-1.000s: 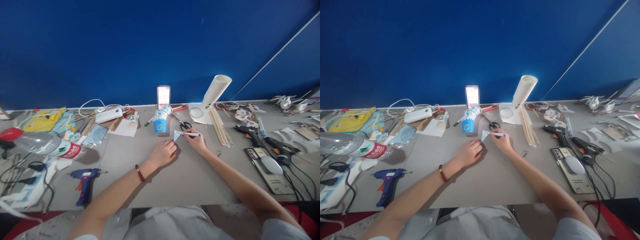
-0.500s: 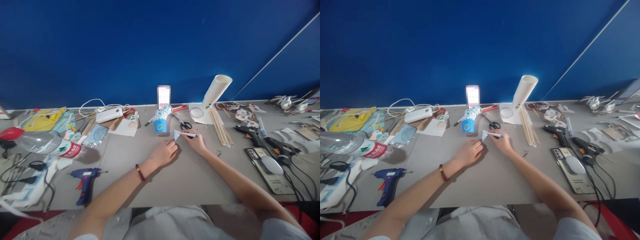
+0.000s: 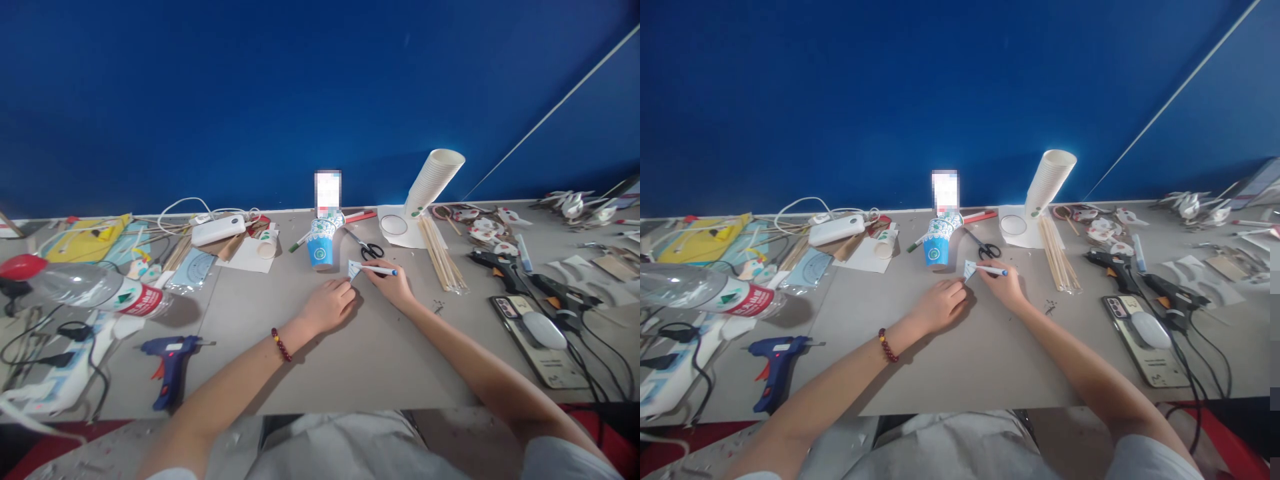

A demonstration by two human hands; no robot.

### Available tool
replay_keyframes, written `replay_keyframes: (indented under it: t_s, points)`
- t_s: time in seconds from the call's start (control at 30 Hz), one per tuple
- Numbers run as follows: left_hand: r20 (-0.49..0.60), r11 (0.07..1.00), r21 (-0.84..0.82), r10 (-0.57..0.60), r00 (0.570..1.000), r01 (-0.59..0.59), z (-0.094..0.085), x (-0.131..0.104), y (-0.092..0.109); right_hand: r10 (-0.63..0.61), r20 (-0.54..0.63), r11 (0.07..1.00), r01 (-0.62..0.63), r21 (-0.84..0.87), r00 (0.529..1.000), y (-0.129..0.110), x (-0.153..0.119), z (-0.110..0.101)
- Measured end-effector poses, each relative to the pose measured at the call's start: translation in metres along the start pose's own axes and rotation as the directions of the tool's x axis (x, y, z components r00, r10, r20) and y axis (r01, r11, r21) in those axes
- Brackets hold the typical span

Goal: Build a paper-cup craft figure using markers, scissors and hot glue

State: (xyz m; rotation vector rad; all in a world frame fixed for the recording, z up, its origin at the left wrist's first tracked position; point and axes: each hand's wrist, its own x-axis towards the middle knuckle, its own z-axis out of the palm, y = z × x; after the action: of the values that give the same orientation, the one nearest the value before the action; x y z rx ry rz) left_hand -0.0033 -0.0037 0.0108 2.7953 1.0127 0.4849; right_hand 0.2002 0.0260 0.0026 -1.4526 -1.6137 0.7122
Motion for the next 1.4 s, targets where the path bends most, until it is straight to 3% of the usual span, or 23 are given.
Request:
replay_keyframes:
  t_s: [0.87,1.13,1.4]
  points:
    - [-0.025,0.999,-0.032,0.012,1.0,-0.013,0.0015,0.0,-0.0004,0.0,-0.06,0.995,0.006,0.095,0.998,-0.0031,-0.0009,-0.0022]
    - [-0.013,1.0,-0.021,0.005,1.0,-0.005,-0.0008,0.0005,0.0004,0.1,-0.057,0.99,-0.093,0.108,0.993,0.0016,0.0009,-0.0017]
    - [-0.031,1.0,-0.015,0.002,1.0,-0.003,-0.0016,0.0,0.001,0.097,-0.049,0.994,-0.094,0.062,0.994,0.003,0.0011,-0.0001]
